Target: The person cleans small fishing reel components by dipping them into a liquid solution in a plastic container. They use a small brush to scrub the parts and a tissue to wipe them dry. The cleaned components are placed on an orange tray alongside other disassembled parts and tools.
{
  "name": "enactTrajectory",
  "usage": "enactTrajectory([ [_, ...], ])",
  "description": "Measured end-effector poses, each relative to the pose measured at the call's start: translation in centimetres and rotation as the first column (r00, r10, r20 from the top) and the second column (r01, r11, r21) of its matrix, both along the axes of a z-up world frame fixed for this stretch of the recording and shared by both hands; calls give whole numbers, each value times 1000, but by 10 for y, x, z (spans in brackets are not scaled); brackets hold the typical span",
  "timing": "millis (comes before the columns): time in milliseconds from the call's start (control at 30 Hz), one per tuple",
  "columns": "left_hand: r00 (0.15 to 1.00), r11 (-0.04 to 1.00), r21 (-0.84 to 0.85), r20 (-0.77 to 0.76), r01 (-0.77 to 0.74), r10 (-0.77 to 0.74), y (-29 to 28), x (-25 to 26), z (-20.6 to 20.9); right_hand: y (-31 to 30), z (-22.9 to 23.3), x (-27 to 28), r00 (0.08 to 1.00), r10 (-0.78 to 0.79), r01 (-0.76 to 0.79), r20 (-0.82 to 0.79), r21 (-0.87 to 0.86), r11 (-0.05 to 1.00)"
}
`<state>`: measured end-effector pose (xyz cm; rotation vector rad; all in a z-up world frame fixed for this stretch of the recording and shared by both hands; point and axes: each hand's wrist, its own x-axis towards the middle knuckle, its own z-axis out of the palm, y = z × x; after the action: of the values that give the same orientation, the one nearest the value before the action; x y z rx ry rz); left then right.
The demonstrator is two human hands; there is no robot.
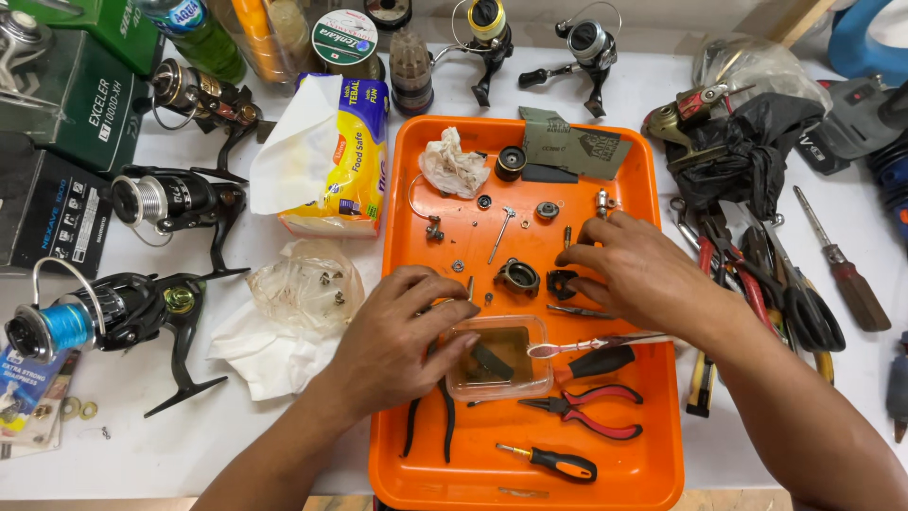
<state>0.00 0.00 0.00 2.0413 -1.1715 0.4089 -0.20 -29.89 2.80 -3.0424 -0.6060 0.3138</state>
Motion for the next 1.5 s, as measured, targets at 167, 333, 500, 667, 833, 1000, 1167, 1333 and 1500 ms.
enactTrajectory([
  [167,999,998,-60,-38,-14,12,5,7,8,12,5,8,998,64,-63,-21,41,997],
  [333,998,992,-108,-26,-62,59,14,16,10,21,-6,21,994,92,-88,-54,84,993],
  [500,995,985,-140,7,-96,98,27,27,17,25,-22,28,991,125,-125,-48,15,992],
  [667,990,973,-184,-4,-138,140,33,30,17,35,-14,32,986,163,-162,30,-42,986],
  [833,986,956,-243,-33,-166,162,24,24,17,53,-18,33,968,167,-162,187,-43,986],
  [1000,945,866,-398,-242,-303,220,20,14,33,89,-18,46,907,390,-411,158,131,902],
  [1167,904,810,-474,-397,-347,155,24,11,37,111,-28,49,912,411,-405,17,206,891],
  [1333,902,797,-499,-413,-341,127,26,14,37,114,-35,57,903,429,-422,-24,138,896],
  [1500,916,846,-426,-367,-321,163,27,14,38,106,-47,60,887,461,-456,-27,105,884],
])
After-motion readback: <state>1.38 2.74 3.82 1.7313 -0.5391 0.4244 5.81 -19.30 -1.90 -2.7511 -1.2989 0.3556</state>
